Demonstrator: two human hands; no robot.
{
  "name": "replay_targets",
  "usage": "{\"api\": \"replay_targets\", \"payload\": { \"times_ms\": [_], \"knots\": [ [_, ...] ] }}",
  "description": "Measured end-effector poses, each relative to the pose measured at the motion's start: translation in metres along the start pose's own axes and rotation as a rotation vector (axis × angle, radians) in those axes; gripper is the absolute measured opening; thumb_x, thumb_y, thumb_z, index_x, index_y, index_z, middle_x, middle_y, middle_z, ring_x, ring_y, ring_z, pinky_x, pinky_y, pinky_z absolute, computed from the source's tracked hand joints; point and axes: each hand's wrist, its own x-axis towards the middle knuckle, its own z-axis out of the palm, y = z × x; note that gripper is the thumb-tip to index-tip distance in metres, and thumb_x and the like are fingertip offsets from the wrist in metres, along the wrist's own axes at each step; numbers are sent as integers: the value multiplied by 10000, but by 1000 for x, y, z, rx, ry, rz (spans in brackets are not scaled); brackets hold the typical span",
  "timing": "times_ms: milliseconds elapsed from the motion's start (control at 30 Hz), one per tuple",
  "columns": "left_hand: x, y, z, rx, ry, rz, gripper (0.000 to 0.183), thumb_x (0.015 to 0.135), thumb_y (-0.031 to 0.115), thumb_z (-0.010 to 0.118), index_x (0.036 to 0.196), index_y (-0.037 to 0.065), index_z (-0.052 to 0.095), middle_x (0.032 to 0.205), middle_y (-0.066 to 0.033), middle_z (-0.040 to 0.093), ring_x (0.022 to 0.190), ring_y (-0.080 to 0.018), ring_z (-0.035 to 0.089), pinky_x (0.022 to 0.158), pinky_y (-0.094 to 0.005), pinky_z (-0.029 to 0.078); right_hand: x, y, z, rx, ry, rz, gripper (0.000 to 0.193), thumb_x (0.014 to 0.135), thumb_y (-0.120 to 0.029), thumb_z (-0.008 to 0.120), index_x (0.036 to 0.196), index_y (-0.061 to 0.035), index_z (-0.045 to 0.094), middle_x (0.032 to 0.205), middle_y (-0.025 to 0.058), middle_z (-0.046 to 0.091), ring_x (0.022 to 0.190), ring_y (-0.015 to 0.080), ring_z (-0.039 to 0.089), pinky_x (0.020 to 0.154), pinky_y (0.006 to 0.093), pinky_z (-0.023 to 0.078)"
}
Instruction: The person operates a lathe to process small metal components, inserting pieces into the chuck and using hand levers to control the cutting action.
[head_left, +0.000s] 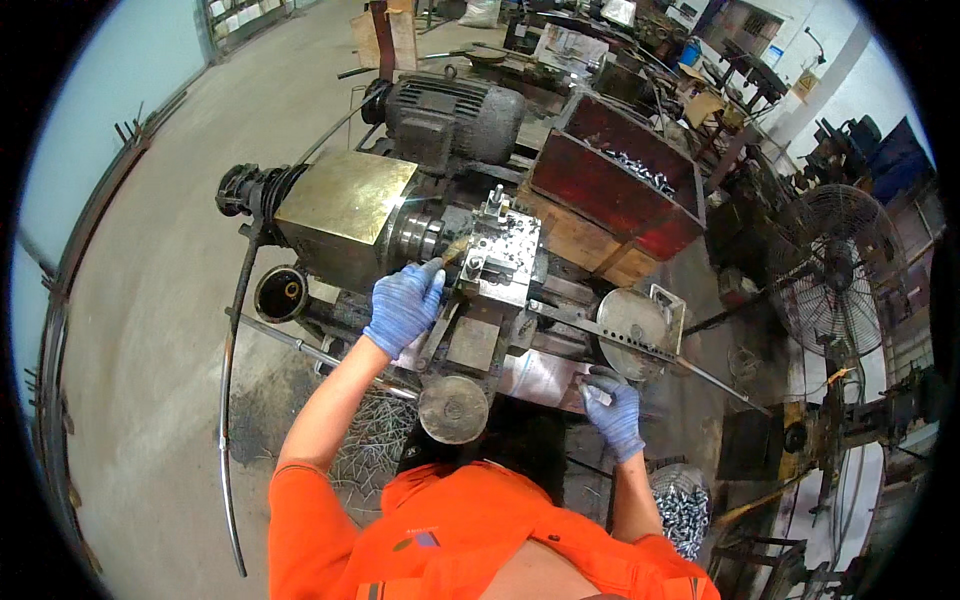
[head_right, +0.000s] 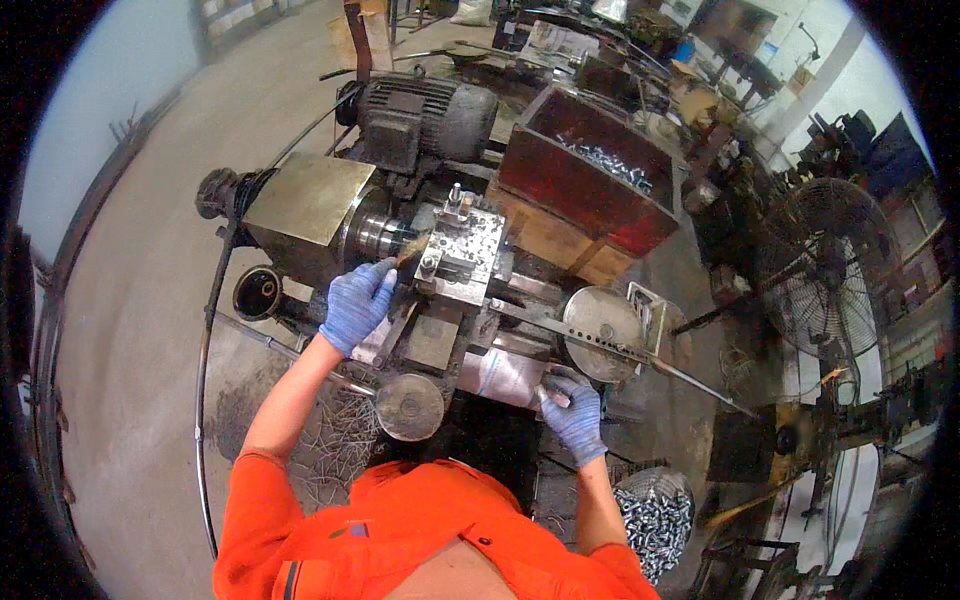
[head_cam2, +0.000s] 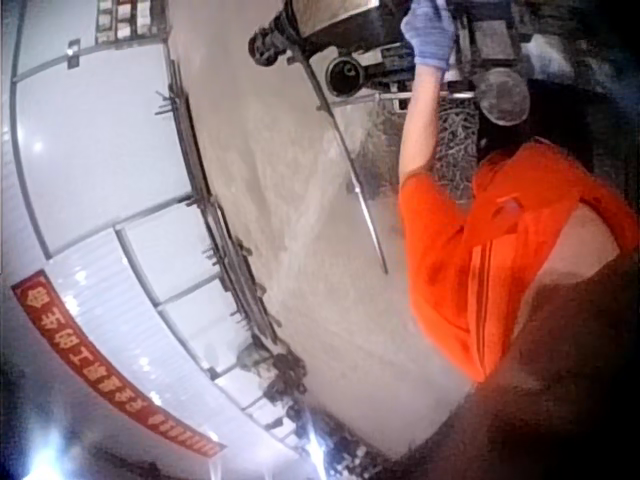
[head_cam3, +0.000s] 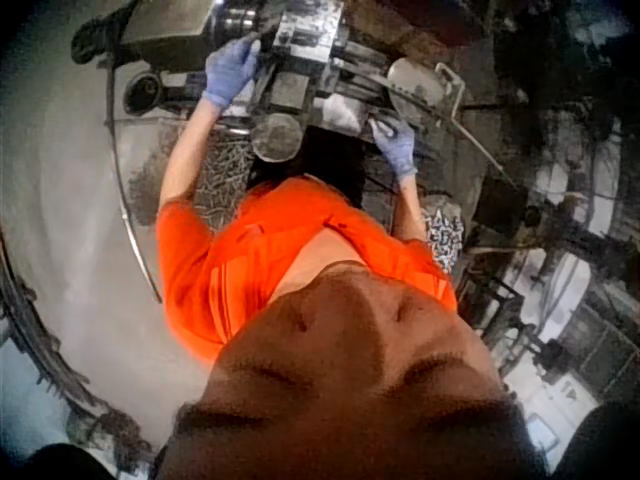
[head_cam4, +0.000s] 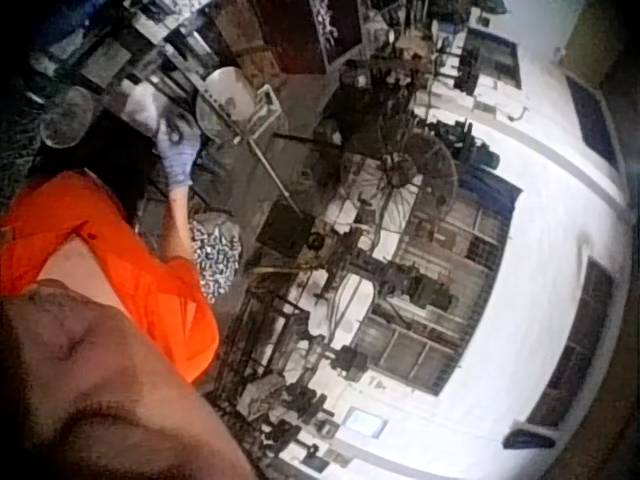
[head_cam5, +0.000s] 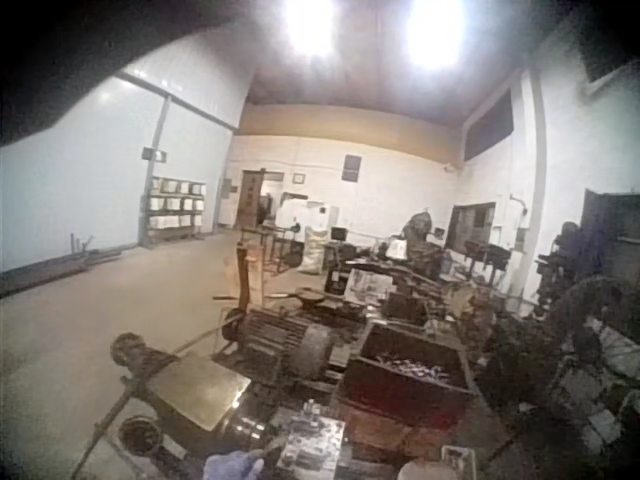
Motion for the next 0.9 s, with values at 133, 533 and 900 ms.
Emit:
{"api": "replay_targets", "payload": {
  "times_ms": [133, 533, 900],
  "knots": [
    [-2, 1, -8, 125, -144, -1, 213, 855, 235, 531, 964, 84, 633, 693, -118, 584, 605, -290, 586, 539, -387, 464, -4, 4, 3, 49, 27, 18, 162, 704, -75, 668, 860, -33, 684, 919, 139, 658, 896, 243, 620, 794, 312, 471],
    [14, -5, -85, 90, 228, 13, 168, 839, 168, 576, 953, 56, 631, 746, -136, 608, 613, -289, 594, 553, -370, 467, -18, 42, -3, 116, 86, 125, 187, 694, -127, 706, 855, -33, 685, 926, 141, 650, 880, 253, 618, 800, 324, 473],
    [29, -33, -93, 217, -149, -303, 449, 910, 345, 471, 1264, 68, 480, 1090, -183, 600, 925, -303, 616, 784, -357, 470, -41, 34, -36, -108, 137, 236, 244, 709, -297, 691, 778, -64, 672, 843, 131, 648, 810, 311, 609, 728, 370, 491]
  ]
}}
